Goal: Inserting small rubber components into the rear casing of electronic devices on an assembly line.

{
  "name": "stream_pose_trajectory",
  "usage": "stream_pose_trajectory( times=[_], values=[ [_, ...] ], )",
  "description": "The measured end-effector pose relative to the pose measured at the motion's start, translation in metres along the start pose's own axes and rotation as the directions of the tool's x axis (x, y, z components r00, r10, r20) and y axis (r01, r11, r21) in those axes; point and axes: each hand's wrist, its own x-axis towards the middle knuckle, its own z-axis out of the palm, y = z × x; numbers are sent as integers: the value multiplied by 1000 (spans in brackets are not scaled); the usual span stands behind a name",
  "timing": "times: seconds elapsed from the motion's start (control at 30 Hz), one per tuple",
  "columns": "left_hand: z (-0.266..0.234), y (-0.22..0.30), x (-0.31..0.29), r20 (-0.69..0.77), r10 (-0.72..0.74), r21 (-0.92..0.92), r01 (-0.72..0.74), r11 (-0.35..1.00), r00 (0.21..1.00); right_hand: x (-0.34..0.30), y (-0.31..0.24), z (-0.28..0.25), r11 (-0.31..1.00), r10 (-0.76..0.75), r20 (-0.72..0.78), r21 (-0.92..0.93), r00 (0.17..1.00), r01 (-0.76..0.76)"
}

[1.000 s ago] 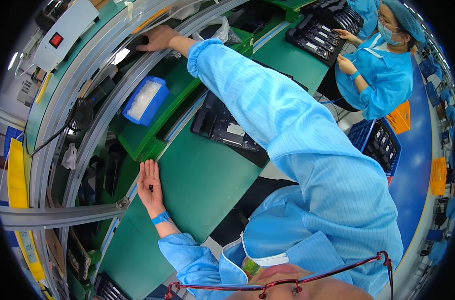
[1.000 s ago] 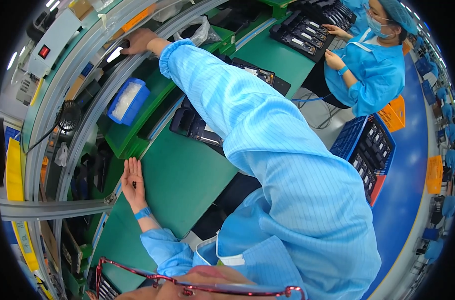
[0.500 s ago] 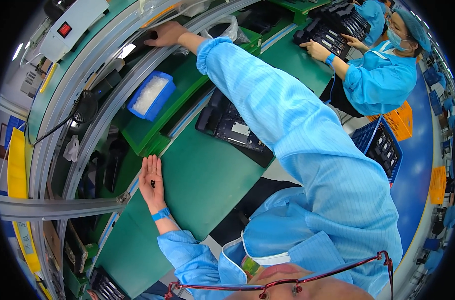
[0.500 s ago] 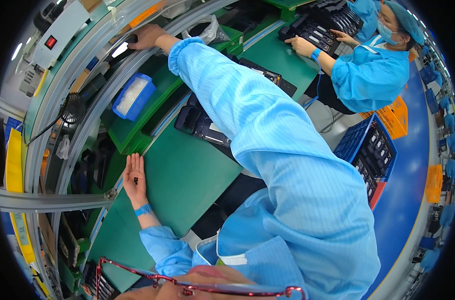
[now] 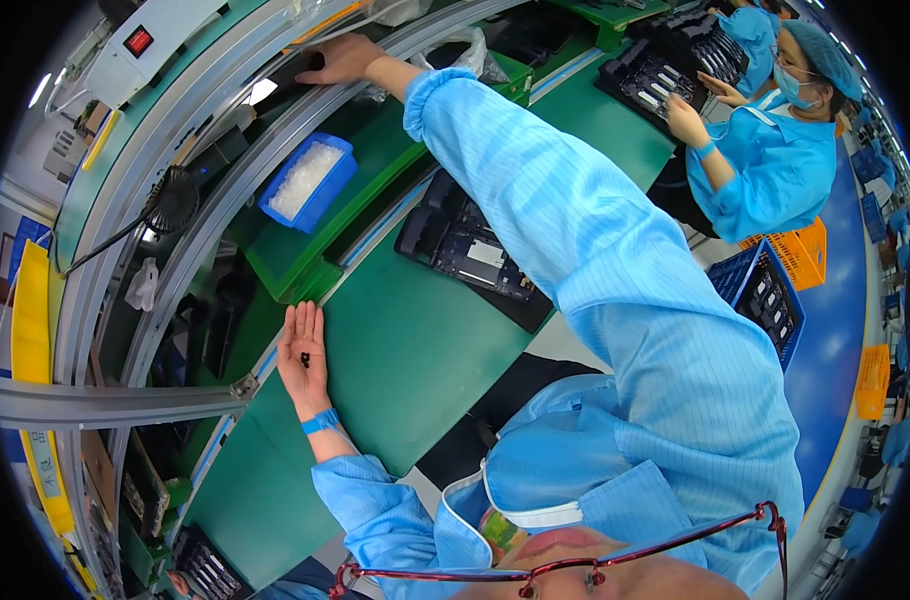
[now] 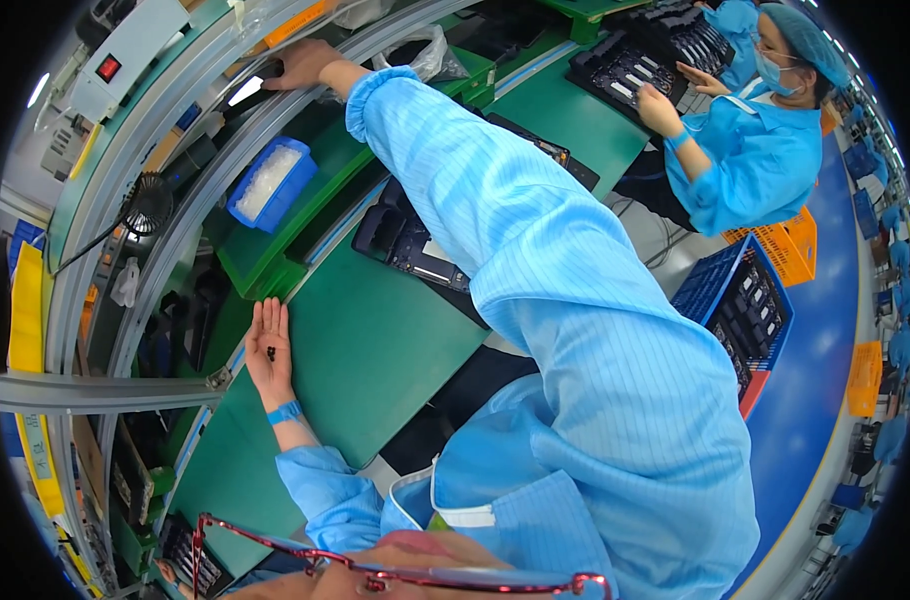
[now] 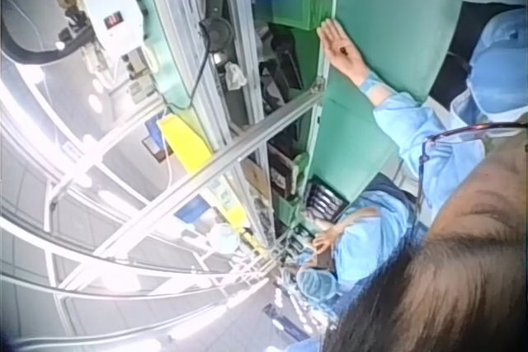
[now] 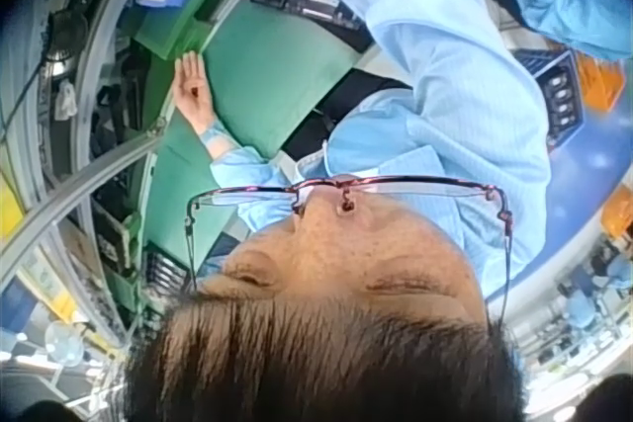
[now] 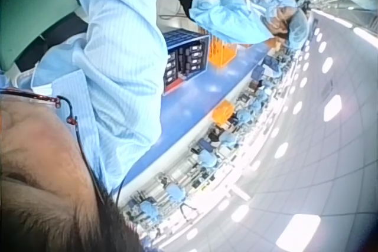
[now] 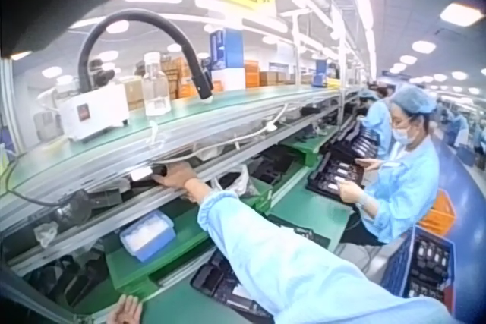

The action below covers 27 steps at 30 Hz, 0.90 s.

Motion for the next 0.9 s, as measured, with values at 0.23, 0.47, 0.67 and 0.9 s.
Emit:
stream_pose_trajectory(
  times=[0.23, 0.47, 0.67, 0.9],
  values=[
    [-8, 1, 3, 44, -18, -34, 19, 999, 999, 0, -1, 0, 1000, 27, 20, -8, 999, -27],
    [-6, 0, 3, 53, -21, -44, 24, 999, 998, -3, -2, -2, 999, 32, 20, -29, 999, -31],
    [-4, 0, 1, 24, -8, -16, 9, 1000, 1000, -3, -4, -3, 999, -4, 17, -42, 1000, 4],
    [-5, 1, 1, 43, -9, -9, 10, 1000, 999, -3, -4, 0, 999, -20, -16, -50, 1000, 20]
  ],
)
